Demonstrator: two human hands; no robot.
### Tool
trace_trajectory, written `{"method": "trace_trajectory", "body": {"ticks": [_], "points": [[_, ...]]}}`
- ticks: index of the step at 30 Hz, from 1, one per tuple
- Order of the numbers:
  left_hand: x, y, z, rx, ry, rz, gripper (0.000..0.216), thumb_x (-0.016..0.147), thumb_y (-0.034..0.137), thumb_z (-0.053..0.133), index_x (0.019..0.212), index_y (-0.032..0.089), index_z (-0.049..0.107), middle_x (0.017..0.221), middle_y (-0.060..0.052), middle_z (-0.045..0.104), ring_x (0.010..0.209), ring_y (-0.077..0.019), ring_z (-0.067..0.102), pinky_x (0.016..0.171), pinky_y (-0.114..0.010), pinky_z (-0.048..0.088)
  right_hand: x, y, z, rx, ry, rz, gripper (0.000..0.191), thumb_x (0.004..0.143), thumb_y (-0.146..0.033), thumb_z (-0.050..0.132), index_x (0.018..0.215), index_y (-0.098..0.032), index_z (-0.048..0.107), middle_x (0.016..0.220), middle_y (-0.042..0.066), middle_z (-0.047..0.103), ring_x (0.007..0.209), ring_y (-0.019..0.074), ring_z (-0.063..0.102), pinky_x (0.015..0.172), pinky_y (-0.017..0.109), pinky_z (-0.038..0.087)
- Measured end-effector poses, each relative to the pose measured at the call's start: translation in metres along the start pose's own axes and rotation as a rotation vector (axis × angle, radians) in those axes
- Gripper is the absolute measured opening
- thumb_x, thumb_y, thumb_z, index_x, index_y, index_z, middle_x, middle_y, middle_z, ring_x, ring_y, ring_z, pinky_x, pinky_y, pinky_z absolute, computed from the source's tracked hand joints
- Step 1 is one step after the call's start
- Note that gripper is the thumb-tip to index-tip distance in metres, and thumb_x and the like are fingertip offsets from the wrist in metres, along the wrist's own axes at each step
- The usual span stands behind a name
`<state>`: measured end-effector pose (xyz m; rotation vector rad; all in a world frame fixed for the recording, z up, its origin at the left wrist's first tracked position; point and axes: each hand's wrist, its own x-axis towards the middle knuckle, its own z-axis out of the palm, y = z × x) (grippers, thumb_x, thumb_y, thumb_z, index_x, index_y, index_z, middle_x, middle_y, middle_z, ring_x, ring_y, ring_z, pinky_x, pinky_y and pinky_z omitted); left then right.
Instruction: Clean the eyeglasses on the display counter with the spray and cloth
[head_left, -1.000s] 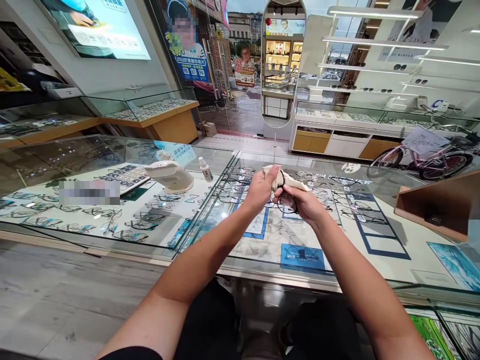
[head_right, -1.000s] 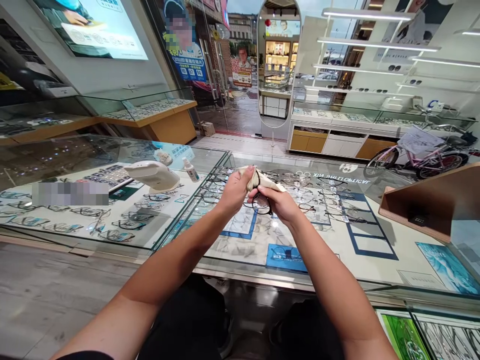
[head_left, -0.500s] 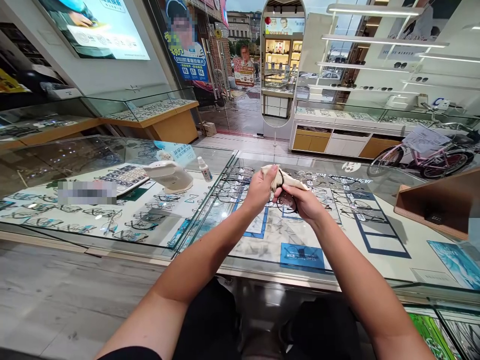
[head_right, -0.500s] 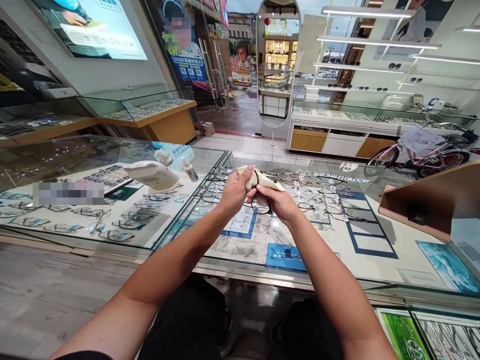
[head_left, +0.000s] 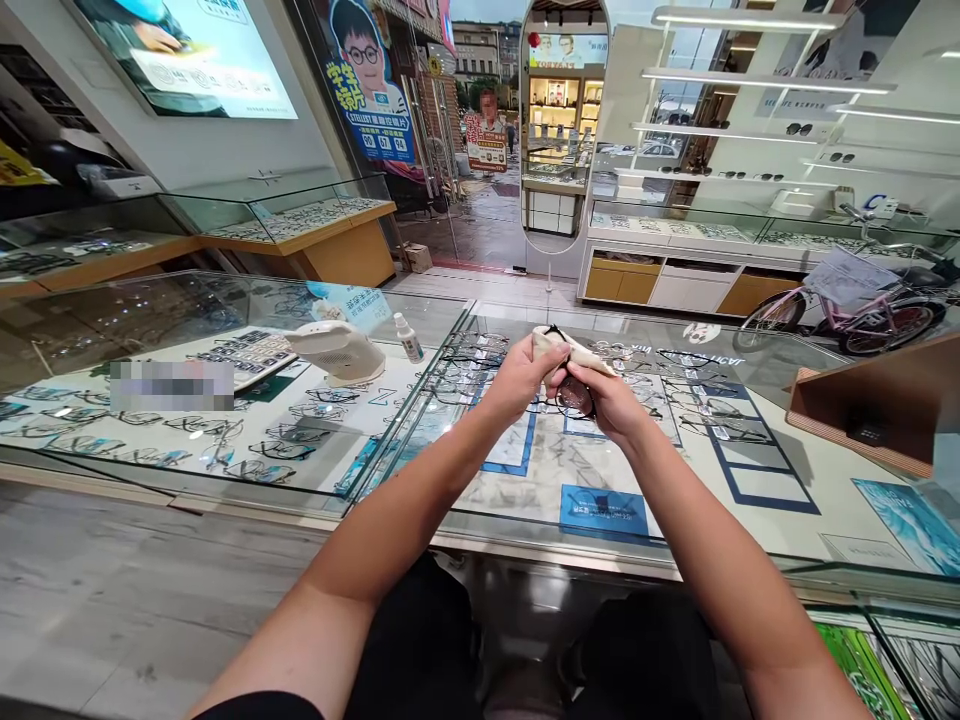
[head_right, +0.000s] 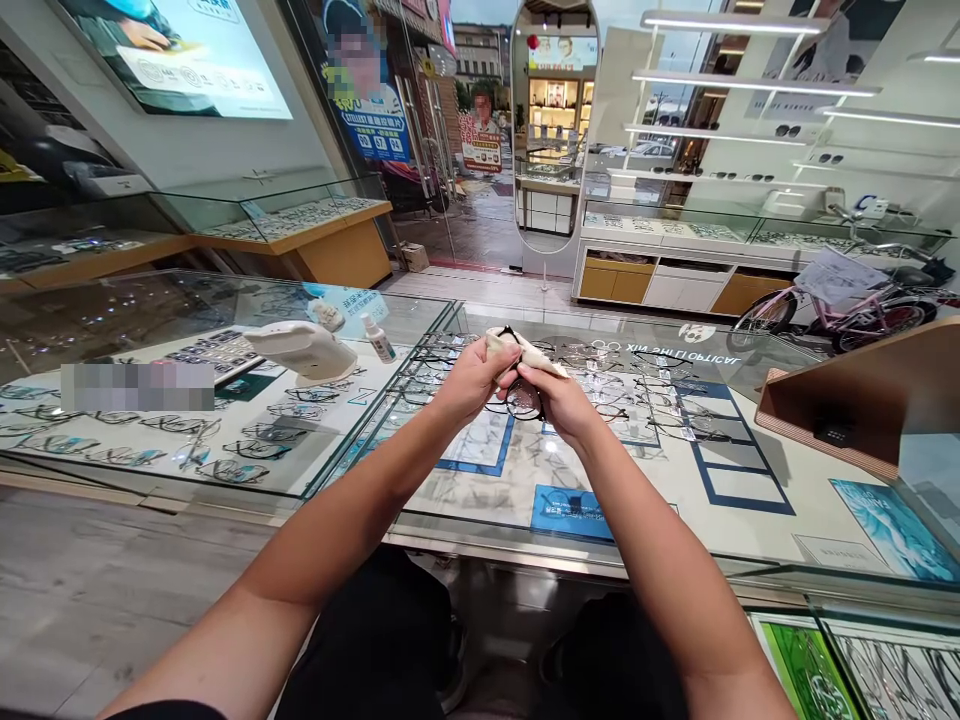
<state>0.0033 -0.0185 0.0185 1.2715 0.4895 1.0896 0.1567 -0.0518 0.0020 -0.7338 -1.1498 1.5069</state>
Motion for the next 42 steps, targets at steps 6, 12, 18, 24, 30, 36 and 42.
{"method": "trace_trajectory", "body": {"ticks": [6, 12, 18, 24, 30, 36, 42], "points": [[0.004, -0.003, -0.001, -0.078, 0.039, -0.053, 0.058, 0.086, 0.072, 0.079, 0.079, 0.019, 0.057, 0.048, 0.005, 0.048, 0.039, -0.0085, 0.040, 0.041, -0.023, 0.033, -0.002, -0.001, 0.001, -0.054, -0.008, -0.003, 0.040, 0.077, -0.060, 0.089, 0.085, -0.021, 0.084, 0.085, 0.005, 0.078, 0.083, 0.0207, 0.070, 0.082, 0.032, 0.056], [0.008, 0.000, 0.002, -0.320, 0.045, -0.095, 0.035, 0.095, 0.046, 0.080, 0.093, 0.012, 0.070, 0.073, -0.004, 0.066, 0.066, -0.0136, 0.061, 0.061, -0.025, 0.048, -0.001, -0.011, -0.007, -0.100, 0.082, -0.026, 0.041, 0.081, -0.062, 0.083, 0.085, -0.021, 0.082, 0.082, 0.006, 0.077, 0.067, 0.0175, 0.058, 0.063, 0.032, 0.046], [0.016, -0.004, -0.013, -0.278, 0.200, -0.051, 0.034, 0.096, 0.045, 0.079, 0.098, 0.012, 0.073, 0.092, -0.010, 0.077, 0.097, -0.0210, 0.074, 0.091, -0.032, 0.057, -0.005, -0.028, -0.015, -0.048, 0.214, -0.163, 0.036, 0.086, -0.056, 0.079, 0.088, -0.021, 0.081, 0.088, 0.006, 0.079, 0.058, 0.0130, 0.050, 0.056, 0.030, 0.041], [0.005, 0.003, -0.014, -0.097, -0.060, -0.127, 0.060, 0.079, 0.069, 0.088, 0.091, 0.012, 0.074, 0.082, -0.005, 0.073, 0.081, -0.0157, 0.068, 0.078, -0.026, 0.054, -0.011, -0.039, -0.015, -0.074, 0.347, -0.299, 0.032, 0.089, -0.055, 0.077, 0.092, -0.023, 0.082, 0.098, 0.007, 0.080, 0.086, 0.0214, 0.070, 0.076, 0.033, 0.056], [-0.006, 0.004, -0.003, -0.009, -0.250, -0.147, 0.064, 0.082, 0.076, 0.081, 0.091, 0.013, 0.075, 0.085, -0.007, 0.072, 0.083, -0.0157, 0.066, 0.077, -0.025, 0.051, -0.011, -0.032, -0.009, -0.097, 0.297, -0.231, 0.039, 0.087, -0.060, 0.079, 0.094, -0.023, 0.084, 0.088, 0.005, 0.077, 0.078, 0.0220, 0.069, 0.072, 0.034, 0.056], [-0.005, -0.007, -0.002, -0.001, -0.251, -0.152, 0.063, 0.084, 0.075, 0.080, 0.093, 0.013, 0.074, 0.086, -0.006, 0.071, 0.076, -0.0146, 0.062, 0.074, -0.027, 0.050, -0.008, -0.023, -0.005, -0.092, 0.230, -0.141, 0.047, 0.081, -0.067, 0.084, 0.100, -0.024, 0.084, 0.085, 0.004, 0.075, 0.075, 0.0200, 0.067, 0.069, 0.032, 0.056], [-0.005, -0.013, 0.002, 0.011, -0.182, -0.139, 0.062, 0.082, 0.074, 0.082, 0.085, 0.013, 0.071, 0.078, -0.005, 0.068, 0.068, -0.0131, 0.058, 0.064, -0.025, 0.045, -0.007, -0.014, -0.008, -0.134, 0.195, -0.152, 0.051, 0.082, -0.070, 0.084, 0.107, -0.026, 0.086, 0.096, 0.005, 0.074, 0.091, 0.0206, 0.067, 0.079, 0.030, 0.058]]}}
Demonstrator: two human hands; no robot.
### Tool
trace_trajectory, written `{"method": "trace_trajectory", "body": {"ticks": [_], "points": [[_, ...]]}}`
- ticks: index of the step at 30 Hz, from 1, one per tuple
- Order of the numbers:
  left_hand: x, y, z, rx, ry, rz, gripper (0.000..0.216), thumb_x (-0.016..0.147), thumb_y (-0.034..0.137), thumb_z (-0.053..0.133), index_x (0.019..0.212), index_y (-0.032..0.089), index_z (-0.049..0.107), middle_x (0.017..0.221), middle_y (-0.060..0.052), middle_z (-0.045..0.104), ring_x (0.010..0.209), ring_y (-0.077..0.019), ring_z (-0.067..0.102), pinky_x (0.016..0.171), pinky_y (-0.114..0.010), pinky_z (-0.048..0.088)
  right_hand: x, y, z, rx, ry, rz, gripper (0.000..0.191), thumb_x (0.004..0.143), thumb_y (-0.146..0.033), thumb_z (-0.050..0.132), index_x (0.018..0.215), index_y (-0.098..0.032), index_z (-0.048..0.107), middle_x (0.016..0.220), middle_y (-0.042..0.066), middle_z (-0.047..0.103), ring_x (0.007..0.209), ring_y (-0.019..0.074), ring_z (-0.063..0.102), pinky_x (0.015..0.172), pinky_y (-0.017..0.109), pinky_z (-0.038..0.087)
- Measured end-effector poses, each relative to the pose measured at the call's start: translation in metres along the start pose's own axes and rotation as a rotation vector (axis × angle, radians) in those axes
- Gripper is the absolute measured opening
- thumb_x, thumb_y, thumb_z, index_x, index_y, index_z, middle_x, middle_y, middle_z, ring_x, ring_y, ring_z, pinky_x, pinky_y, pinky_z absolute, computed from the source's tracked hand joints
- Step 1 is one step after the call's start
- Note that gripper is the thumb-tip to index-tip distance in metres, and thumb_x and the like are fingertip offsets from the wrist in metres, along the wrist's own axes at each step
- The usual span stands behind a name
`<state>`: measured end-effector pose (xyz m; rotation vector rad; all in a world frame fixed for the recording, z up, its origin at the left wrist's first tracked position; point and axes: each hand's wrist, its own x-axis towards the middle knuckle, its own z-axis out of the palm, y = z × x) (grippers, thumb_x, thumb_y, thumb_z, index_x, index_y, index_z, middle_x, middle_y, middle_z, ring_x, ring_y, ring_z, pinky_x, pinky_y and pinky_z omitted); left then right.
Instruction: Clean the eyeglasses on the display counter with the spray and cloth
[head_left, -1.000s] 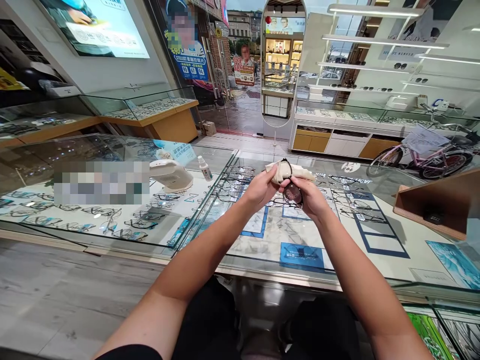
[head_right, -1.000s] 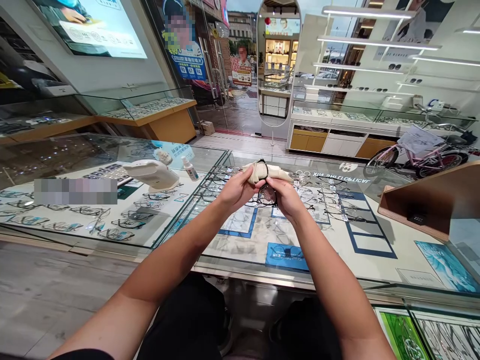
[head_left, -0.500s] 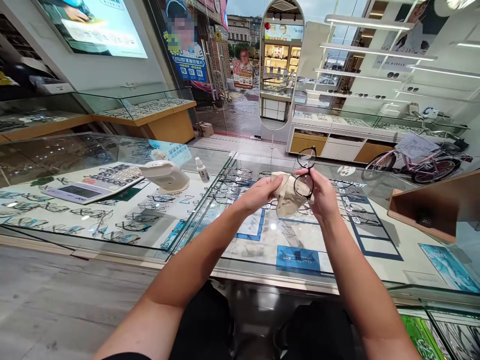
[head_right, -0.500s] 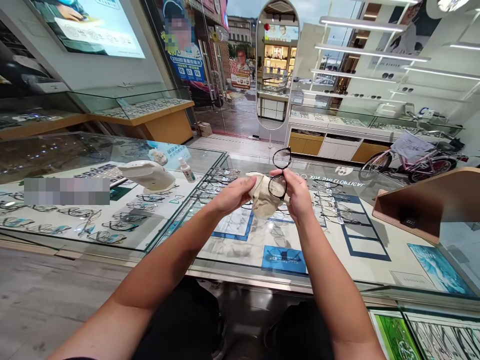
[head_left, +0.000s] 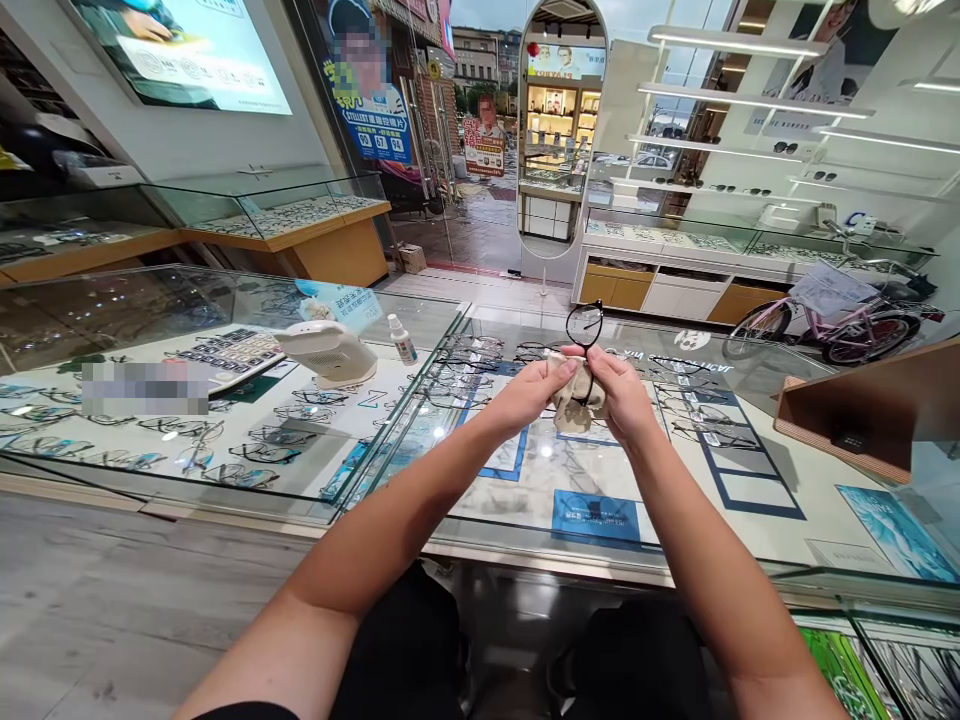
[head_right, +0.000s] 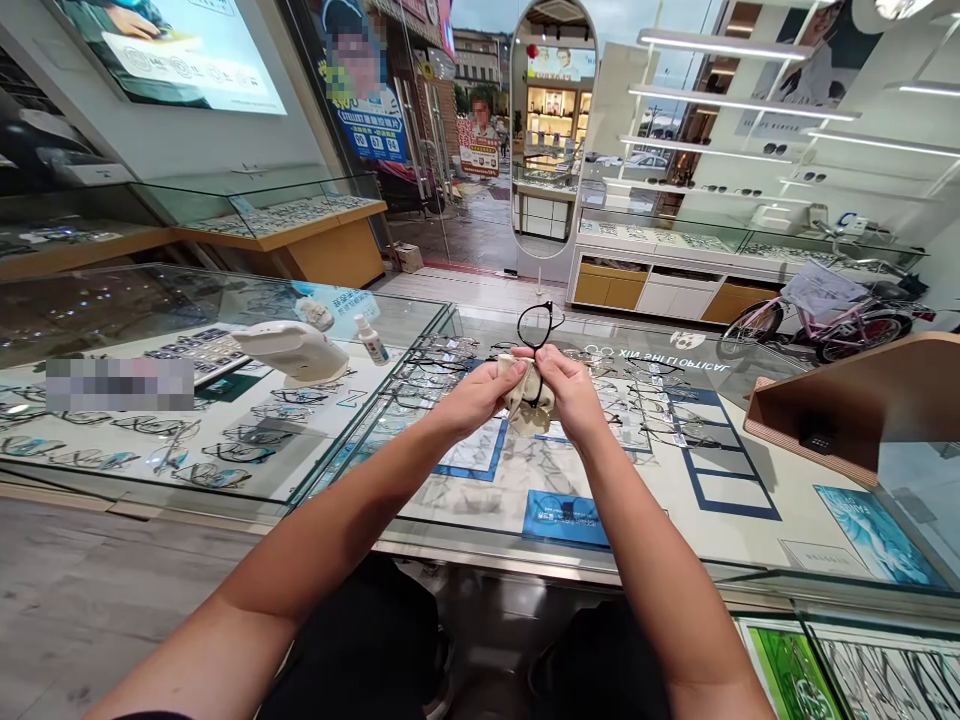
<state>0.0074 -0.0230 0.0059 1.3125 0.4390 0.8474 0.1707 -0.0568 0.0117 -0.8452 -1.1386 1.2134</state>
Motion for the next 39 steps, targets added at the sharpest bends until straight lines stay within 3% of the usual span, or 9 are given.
{"method": "trace_trajectory", "body": {"ticks": [5, 9, 13, 22, 26, 31, 35, 39], "points": [[-0.003, 0.000, 0.001, 0.019, -0.024, -0.020, 0.058, 0.075, 0.061, 0.094, 0.099, 0.013, 0.071, 0.086, -0.006, 0.072, 0.074, -0.0144, 0.064, 0.069, -0.025, 0.047, 0.001, 0.002, 0.000, -0.010, 0.015, -0.023, 0.046, 0.083, -0.066, 0.085, 0.105, -0.025, 0.087, 0.110, 0.005, 0.074, 0.095, 0.0197, 0.065, 0.083, 0.031, 0.056], [-0.005, 0.000, 0.003, -0.013, -0.022, -0.026, 0.060, 0.071, 0.055, 0.098, 0.104, 0.014, 0.068, 0.091, -0.005, 0.072, 0.077, -0.0151, 0.066, 0.073, -0.026, 0.049, 0.003, 0.001, 0.002, 0.021, 0.057, -0.003, 0.047, 0.080, -0.066, 0.086, 0.101, -0.024, 0.086, 0.100, 0.005, 0.075, 0.090, 0.0204, 0.064, 0.081, 0.032, 0.056], [-0.004, -0.003, 0.009, -0.021, 0.057, 0.011, 0.067, 0.071, 0.056, 0.097, 0.115, 0.015, 0.066, 0.095, -0.004, 0.073, 0.081, -0.0150, 0.067, 0.076, -0.026, 0.052, 0.004, 0.003, 0.004, 0.056, 0.066, 0.025, 0.049, 0.079, -0.066, 0.087, 0.102, -0.024, 0.086, 0.098, 0.006, 0.076, 0.089, 0.0210, 0.065, 0.081, 0.033, 0.057], [0.001, -0.007, 0.014, -0.029, 0.246, 0.125, 0.064, 0.077, 0.073, 0.085, 0.097, 0.015, 0.068, 0.077, 0.000, 0.065, 0.065, -0.0108, 0.057, 0.064, -0.024, 0.046, 0.003, 0.009, 0.006, 0.050, 0.002, -0.037, 0.043, 0.081, -0.062, 0.087, 0.103, -0.025, 0.087, 0.118, 0.007, 0.079, 0.112, 0.0252, 0.069, 0.101, 0.037, 0.057], [0.003, -0.007, 0.006, -0.044, 0.173, 0.097, 0.064, 0.078, 0.074, 0.084, 0.090, 0.014, 0.069, 0.082, -0.004, 0.070, 0.072, -0.0131, 0.062, 0.069, -0.025, 0.049, 0.003, 0.004, 0.004, 0.042, 0.047, -0.007, 0.044, 0.082, -0.059, 0.085, 0.108, -0.024, 0.087, 0.111, 0.007, 0.081, 0.106, 0.0250, 0.072, 0.094, 0.036, 0.059], [0.001, -0.004, -0.002, -0.038, -0.003, -0.011, 0.064, 0.074, 0.056, 0.095, 0.114, 0.014, 0.071, 0.100, -0.008, 0.075, 0.085, -0.0177, 0.068, 0.078, -0.027, 0.052, 0.007, 0.003, -0.001, 0.117, 0.112, 0.029, 0.042, 0.077, -0.054, 0.089, 0.104, -0.022, 0.087, 0.105, 0.006, 0.081, 0.092, 0.0224, 0.072, 0.083, 0.034, 0.057], [0.001, -0.006, 0.004, 0.030, 0.093, 0.055, 0.061, 0.076, 0.058, 0.092, 0.110, 0.014, 0.068, 0.090, -0.003, 0.070, 0.077, -0.0129, 0.062, 0.072, -0.024, 0.048, 0.008, 0.007, -0.001, 0.115, 0.082, 0.056, 0.047, 0.074, -0.058, 0.090, 0.105, -0.024, 0.087, 0.108, 0.006, 0.082, 0.092, 0.0233, 0.071, 0.081, 0.035, 0.056], [0.004, -0.009, 0.006, 0.022, 0.193, 0.106, 0.061, 0.082, 0.072, 0.082, 0.093, 0.014, 0.066, 0.077, 0.000, 0.064, 0.066, -0.0106, 0.055, 0.064, -0.024, 0.045, 0.007, 0.009, 0.002, 0.064, 0.016, 0.019, 0.043, 0.076, -0.061, 0.089, 0.096, -0.023, 0.087, 0.119, 0.008, 0.081, 0.101, 0.0263, 0.071, 0.083, 0.037, 0.055]]}}
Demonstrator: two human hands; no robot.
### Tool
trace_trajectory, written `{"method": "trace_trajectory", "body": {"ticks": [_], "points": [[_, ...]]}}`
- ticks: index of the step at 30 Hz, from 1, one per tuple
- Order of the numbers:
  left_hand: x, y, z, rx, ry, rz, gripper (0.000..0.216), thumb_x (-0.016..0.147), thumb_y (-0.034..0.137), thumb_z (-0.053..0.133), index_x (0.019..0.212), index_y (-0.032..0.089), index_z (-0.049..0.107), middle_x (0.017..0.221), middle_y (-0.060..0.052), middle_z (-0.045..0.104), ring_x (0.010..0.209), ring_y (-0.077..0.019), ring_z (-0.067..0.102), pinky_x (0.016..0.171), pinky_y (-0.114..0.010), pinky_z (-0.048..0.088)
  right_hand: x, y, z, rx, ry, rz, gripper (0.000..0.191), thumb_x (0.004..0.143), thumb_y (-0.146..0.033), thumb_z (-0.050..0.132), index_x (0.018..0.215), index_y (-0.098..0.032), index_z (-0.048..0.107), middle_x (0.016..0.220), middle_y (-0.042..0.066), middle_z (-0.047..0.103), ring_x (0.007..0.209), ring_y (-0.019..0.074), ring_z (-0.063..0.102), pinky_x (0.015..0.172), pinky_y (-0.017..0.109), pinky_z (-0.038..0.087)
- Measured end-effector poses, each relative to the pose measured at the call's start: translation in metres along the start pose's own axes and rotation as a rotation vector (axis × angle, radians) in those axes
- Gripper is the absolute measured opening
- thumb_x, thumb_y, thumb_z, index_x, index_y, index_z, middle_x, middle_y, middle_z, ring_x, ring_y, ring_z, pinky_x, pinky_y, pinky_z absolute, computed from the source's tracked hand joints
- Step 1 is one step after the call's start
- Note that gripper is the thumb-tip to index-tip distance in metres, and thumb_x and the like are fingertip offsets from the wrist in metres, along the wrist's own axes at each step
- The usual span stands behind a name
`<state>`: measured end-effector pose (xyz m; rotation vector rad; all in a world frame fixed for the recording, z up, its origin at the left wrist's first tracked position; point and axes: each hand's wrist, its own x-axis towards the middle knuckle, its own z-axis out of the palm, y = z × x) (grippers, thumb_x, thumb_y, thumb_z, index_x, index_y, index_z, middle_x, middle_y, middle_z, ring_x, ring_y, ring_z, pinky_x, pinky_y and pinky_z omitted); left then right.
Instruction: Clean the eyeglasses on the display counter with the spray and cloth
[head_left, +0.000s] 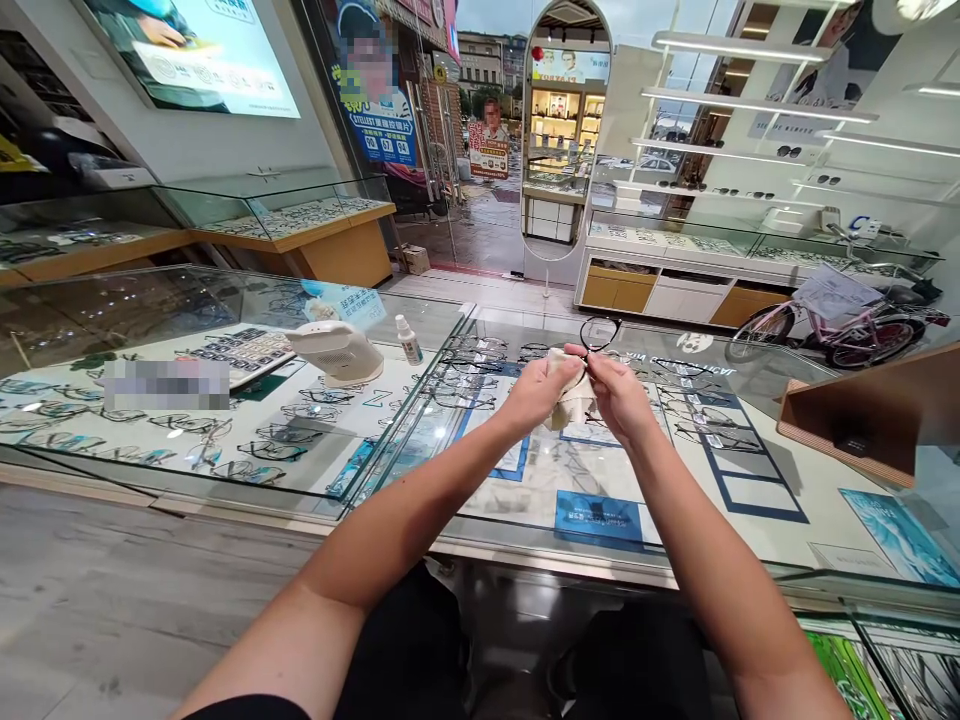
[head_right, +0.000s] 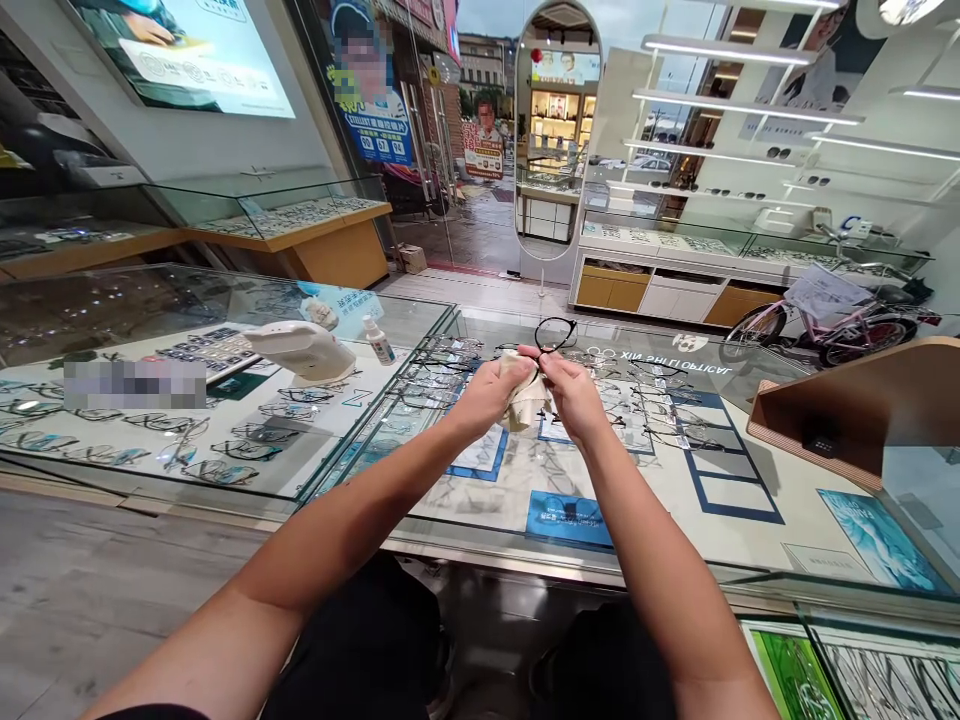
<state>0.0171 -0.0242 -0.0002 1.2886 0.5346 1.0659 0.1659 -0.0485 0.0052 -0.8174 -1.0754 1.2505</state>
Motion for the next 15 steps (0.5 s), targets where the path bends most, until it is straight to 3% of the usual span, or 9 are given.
{"method": "trace_trajectory", "body": {"ticks": [3, 10, 15], "points": [[0.002, 0.000, -0.004, -0.030, 0.013, -0.034, 0.066, 0.080, 0.078, 0.080, 0.082, 0.014, 0.063, 0.073, 0.000, 0.063, 0.063, -0.0103, 0.055, 0.062, -0.024, 0.044, 0.000, 0.001, 0.001, -0.016, 0.002, -0.066, 0.039, 0.075, -0.061, 0.090, 0.083, -0.023, 0.085, 0.123, 0.009, 0.080, 0.108, 0.0275, 0.069, 0.090, 0.039, 0.055], [0.000, 0.004, -0.009, -0.149, -0.165, -0.179, 0.063, 0.070, 0.057, 0.098, 0.103, 0.011, 0.071, 0.094, -0.008, 0.074, 0.080, -0.0161, 0.067, 0.077, -0.028, 0.051, 0.004, 0.001, -0.006, 0.029, 0.045, 0.008, 0.048, 0.076, -0.062, 0.090, 0.105, -0.024, 0.087, 0.108, 0.007, 0.078, 0.093, 0.0228, 0.068, 0.083, 0.035, 0.055], [-0.001, 0.000, 0.000, -0.113, -0.045, -0.123, 0.075, 0.070, 0.055, 0.097, 0.124, 0.014, 0.068, 0.092, -0.002, 0.073, 0.079, -0.0145, 0.065, 0.076, -0.026, 0.048, 0.007, 0.010, -0.010, -0.046, 0.005, -0.091, 0.039, 0.081, -0.060, 0.088, 0.098, -0.025, 0.088, 0.106, 0.005, 0.073, 0.096, 0.0210, 0.065, 0.090, 0.034, 0.054]]}}
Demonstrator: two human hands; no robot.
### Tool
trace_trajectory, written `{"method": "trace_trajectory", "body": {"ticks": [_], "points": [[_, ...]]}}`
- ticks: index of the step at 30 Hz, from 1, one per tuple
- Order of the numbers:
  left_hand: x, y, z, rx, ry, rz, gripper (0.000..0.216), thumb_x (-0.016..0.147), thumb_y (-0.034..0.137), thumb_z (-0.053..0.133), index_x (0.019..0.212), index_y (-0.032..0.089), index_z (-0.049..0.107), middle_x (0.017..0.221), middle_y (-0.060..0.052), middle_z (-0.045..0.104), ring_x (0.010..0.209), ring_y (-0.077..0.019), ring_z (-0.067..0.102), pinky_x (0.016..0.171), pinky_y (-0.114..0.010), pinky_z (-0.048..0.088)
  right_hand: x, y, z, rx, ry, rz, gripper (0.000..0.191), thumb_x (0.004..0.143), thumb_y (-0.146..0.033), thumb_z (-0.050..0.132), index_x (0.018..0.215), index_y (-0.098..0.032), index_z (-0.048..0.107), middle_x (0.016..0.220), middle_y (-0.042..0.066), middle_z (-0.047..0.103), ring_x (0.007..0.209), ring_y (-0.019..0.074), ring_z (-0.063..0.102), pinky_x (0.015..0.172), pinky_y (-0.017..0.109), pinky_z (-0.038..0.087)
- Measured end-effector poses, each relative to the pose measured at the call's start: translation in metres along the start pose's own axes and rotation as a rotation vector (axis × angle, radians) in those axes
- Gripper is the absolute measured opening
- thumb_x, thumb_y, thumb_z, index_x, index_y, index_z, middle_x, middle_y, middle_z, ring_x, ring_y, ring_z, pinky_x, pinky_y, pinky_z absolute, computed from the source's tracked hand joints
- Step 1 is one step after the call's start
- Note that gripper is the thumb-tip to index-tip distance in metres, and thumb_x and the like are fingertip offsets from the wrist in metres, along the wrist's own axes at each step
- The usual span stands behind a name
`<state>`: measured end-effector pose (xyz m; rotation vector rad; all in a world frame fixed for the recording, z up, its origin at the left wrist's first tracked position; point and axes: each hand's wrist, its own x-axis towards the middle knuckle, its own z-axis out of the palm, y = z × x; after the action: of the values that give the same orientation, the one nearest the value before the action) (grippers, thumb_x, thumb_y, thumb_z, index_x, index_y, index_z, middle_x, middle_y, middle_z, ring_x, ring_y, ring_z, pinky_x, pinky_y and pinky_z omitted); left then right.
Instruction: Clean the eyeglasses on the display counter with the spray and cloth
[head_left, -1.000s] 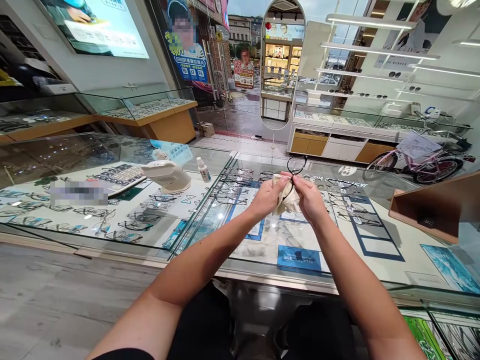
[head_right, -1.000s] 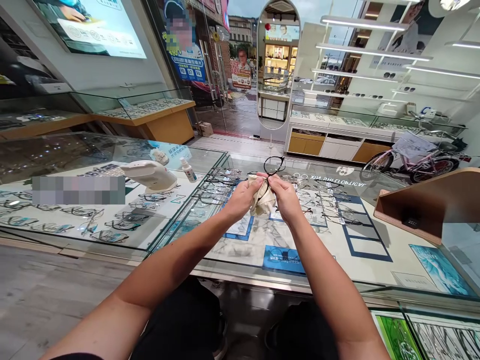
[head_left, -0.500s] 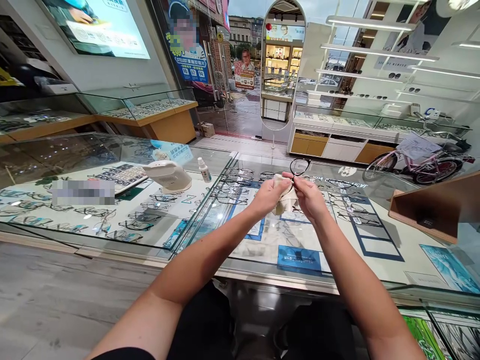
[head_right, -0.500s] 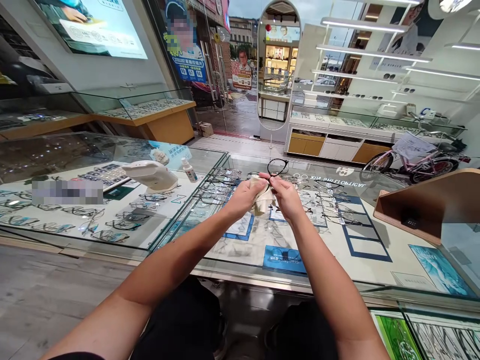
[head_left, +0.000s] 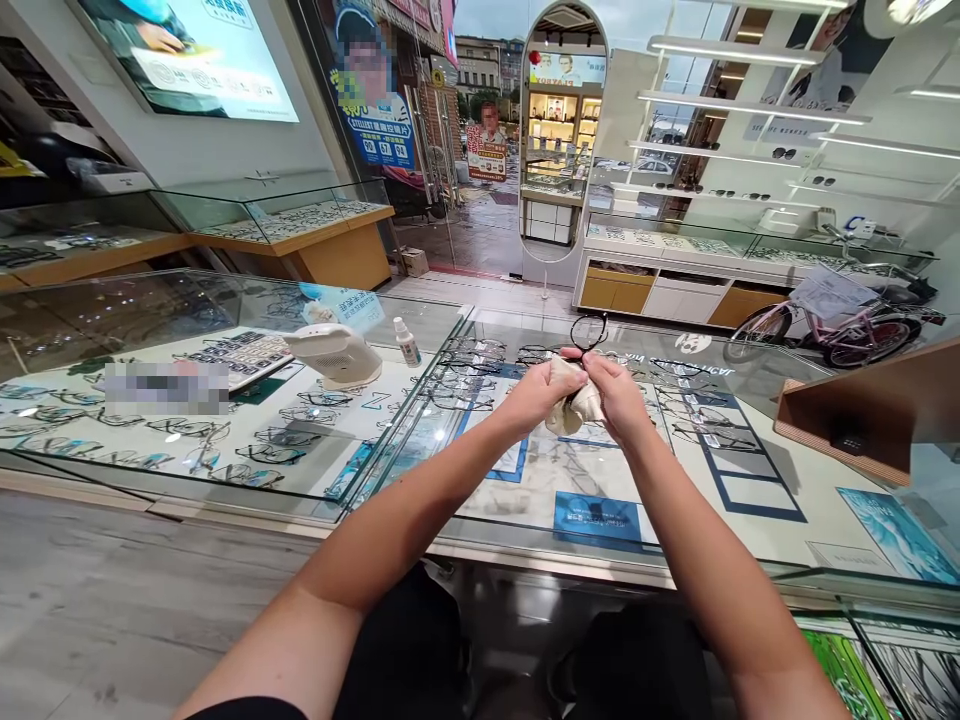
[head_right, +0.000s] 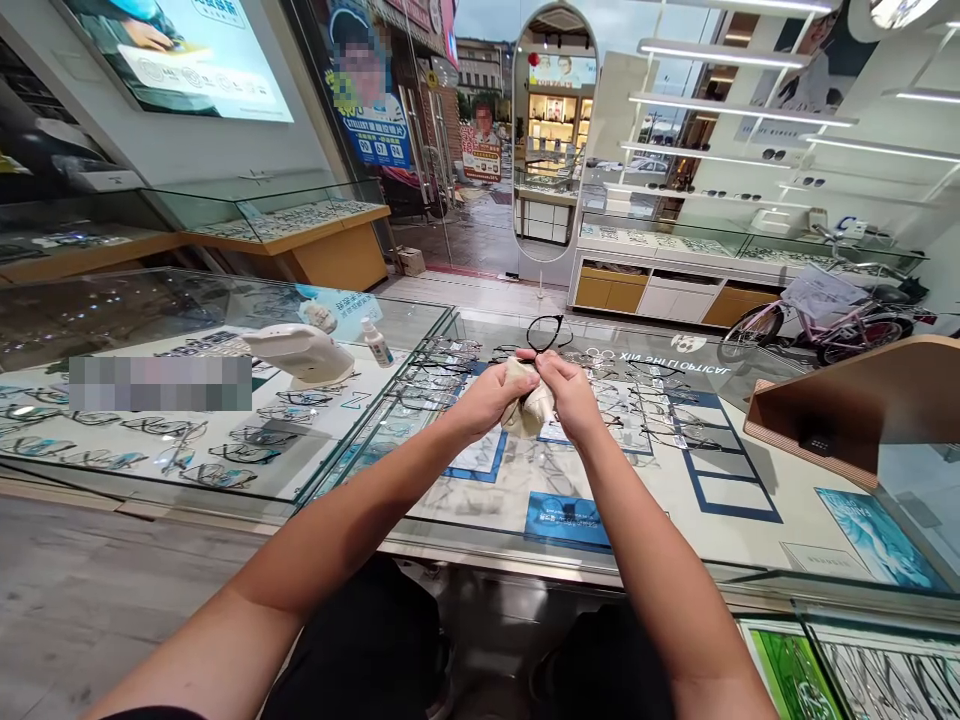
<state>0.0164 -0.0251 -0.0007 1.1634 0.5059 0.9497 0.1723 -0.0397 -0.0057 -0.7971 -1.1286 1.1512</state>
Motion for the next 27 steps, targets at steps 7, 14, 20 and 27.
{"method": "trace_trajectory", "body": {"ticks": [7, 14, 20, 27], "points": [[0.003, -0.003, 0.000, -0.045, 0.064, 0.050, 0.070, 0.074, 0.071, 0.090, 0.109, 0.013, 0.071, 0.081, 0.000, 0.069, 0.073, -0.0123, 0.061, 0.071, -0.024, 0.048, -0.003, -0.003, 0.000, -0.118, -0.062, -0.041, 0.040, 0.088, -0.063, 0.080, 0.102, -0.026, 0.088, 0.116, 0.007, 0.076, 0.111, 0.0264, 0.065, 0.102, 0.040, 0.054], [0.001, 0.005, -0.010, -0.082, -0.139, -0.097, 0.064, 0.068, 0.053, 0.101, 0.110, 0.013, 0.075, 0.099, -0.008, 0.076, 0.086, -0.0175, 0.070, 0.080, -0.028, 0.053, -0.003, -0.016, 0.001, 0.041, 0.075, 0.041, 0.042, 0.076, -0.059, 0.091, 0.100, -0.025, 0.089, 0.101, 0.006, 0.076, 0.090, 0.0221, 0.066, 0.082, 0.036, 0.056], [0.010, 0.007, -0.017, -0.125, 0.016, -0.043, 0.054, 0.082, 0.055, 0.091, 0.109, 0.011, 0.077, 0.102, -0.011, 0.078, 0.093, -0.0185, 0.070, 0.085, -0.028, 0.053, 0.001, -0.023, -0.007, 0.048, 0.214, -0.117, 0.036, 0.078, -0.056, 0.088, 0.096, -0.025, 0.088, 0.111, 0.006, 0.078, 0.088, 0.0183, 0.064, 0.081, 0.032, 0.054], [0.010, 0.020, -0.020, -0.215, 0.050, 0.029, 0.047, 0.091, 0.048, 0.083, 0.125, 0.017, 0.072, 0.124, -0.013, 0.077, 0.109, -0.0233, 0.073, 0.094, -0.036, 0.059, 0.004, -0.018, -0.014, -0.018, 0.255, -0.162, 0.033, 0.083, -0.054, 0.084, 0.101, -0.027, 0.088, 0.120, 0.004, 0.076, 0.101, 0.0194, 0.063, 0.087, 0.031, 0.050]]}}
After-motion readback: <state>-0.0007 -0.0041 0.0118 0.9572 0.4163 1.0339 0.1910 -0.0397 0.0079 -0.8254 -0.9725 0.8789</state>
